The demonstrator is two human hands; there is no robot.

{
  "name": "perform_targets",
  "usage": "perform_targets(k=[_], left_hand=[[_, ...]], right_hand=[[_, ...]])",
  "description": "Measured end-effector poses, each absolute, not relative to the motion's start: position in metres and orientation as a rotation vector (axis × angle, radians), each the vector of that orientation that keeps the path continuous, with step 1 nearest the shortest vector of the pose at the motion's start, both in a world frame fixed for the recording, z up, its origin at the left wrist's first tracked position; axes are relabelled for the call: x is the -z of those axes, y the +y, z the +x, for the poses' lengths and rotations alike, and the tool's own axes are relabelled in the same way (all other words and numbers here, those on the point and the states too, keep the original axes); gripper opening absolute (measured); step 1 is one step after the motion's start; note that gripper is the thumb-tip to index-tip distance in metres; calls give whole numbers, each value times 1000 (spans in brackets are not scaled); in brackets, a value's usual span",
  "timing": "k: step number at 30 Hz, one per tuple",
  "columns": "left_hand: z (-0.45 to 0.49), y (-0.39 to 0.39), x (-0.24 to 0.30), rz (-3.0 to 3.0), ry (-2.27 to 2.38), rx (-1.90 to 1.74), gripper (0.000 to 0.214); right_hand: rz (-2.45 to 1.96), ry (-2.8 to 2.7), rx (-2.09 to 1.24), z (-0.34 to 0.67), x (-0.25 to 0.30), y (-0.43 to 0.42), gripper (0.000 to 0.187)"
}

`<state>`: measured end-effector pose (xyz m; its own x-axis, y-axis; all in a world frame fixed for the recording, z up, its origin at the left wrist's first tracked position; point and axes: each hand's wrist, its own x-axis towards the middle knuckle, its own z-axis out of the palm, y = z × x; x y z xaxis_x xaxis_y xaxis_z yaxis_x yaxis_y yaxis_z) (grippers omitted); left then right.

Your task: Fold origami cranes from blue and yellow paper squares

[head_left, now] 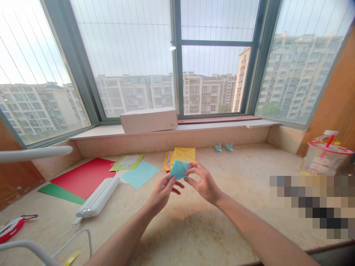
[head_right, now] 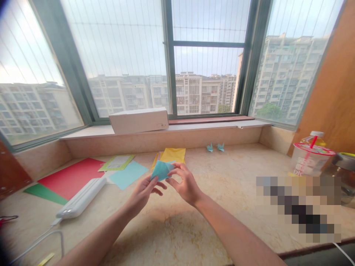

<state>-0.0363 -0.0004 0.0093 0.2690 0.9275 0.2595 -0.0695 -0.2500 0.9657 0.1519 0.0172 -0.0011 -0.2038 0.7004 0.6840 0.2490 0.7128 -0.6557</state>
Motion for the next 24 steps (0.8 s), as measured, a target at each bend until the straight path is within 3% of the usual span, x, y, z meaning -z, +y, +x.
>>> perform_targets(k=[5, 10, 15, 24], left_hand=[[-36, -2, -11, 1458, 799, -1234, 38], [-36, -2, -11, 1401, 774, -1320, 51], [-33, 0, -6, 1458, 798, -1295, 38], [-33, -3, -3, 1547, 790, -1158, 36]], right_hand=[[-757, -1749, -471, 152, -3, 15, 6], [-780, -1739, -469, 152, -6, 13, 4], [-819, -1733, -485, 152, -4, 14, 10], [-778, -1757, -405, 153, -1, 15, 8]])
